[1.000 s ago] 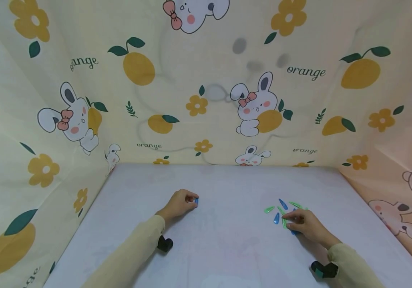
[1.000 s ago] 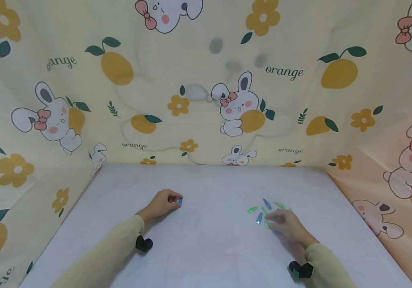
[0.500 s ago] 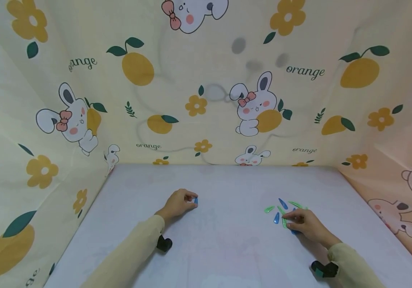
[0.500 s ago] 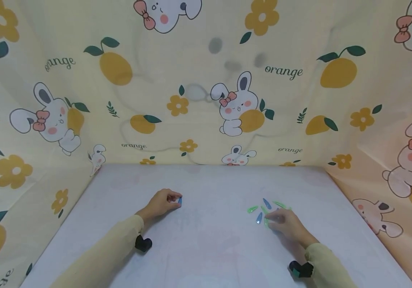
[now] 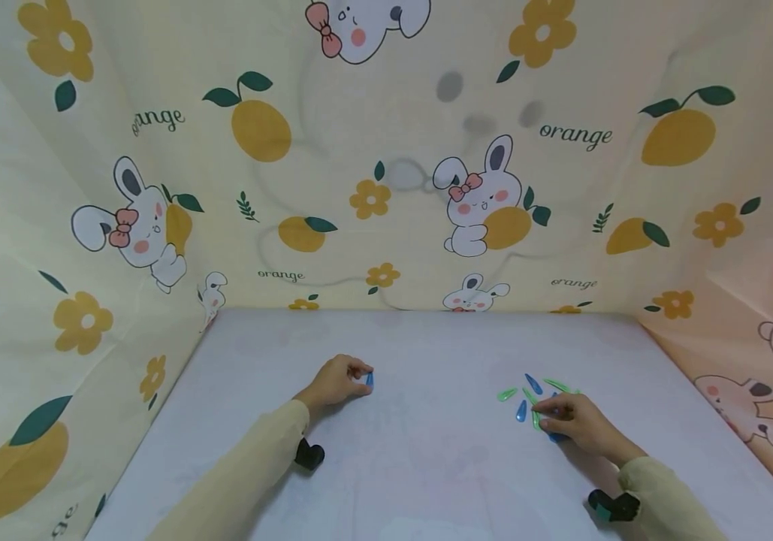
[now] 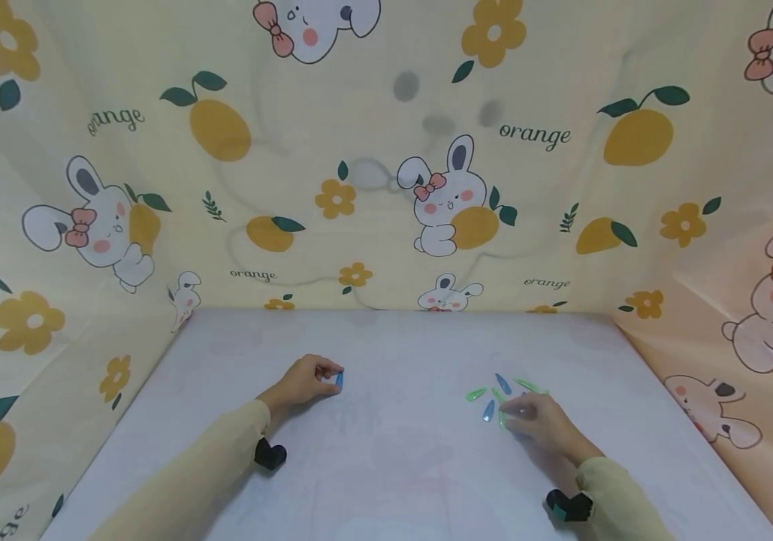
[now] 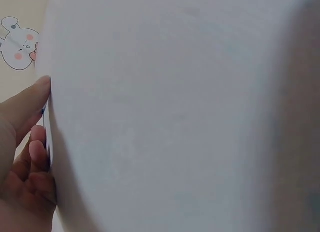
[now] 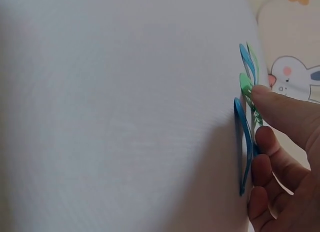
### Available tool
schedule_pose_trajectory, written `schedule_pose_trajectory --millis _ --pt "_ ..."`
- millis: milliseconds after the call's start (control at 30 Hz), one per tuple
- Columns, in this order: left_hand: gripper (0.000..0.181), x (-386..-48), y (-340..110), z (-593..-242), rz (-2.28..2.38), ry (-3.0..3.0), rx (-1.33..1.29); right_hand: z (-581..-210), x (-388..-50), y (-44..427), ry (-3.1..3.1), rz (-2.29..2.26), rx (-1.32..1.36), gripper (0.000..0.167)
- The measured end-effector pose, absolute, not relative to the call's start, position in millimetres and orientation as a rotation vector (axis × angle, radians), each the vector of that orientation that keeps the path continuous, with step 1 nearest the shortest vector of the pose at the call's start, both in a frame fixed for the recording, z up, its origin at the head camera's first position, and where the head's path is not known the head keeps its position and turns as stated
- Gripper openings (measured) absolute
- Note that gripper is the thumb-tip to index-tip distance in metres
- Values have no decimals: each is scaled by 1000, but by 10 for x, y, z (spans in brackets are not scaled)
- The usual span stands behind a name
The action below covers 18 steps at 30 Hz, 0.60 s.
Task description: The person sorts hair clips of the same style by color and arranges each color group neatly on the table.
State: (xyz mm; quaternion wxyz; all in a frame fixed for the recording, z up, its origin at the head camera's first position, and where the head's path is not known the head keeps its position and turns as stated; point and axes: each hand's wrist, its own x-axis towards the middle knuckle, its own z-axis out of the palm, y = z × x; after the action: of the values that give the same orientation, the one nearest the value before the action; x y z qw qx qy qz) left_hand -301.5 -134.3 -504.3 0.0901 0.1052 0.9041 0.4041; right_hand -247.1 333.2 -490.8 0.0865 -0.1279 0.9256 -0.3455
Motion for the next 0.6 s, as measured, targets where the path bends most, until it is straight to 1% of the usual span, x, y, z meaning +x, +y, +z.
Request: schedule_pose_trajectory --millis 267,600 --pt "37 -3025 -1335 -5041 1226 2679 305 -4890 -2484 3356 2722 -1062 -464 31" --pt "37 -3032 -1324 -5048 1226 2675 290 -4868 -2496 3384 2702 -1067 -453 35"
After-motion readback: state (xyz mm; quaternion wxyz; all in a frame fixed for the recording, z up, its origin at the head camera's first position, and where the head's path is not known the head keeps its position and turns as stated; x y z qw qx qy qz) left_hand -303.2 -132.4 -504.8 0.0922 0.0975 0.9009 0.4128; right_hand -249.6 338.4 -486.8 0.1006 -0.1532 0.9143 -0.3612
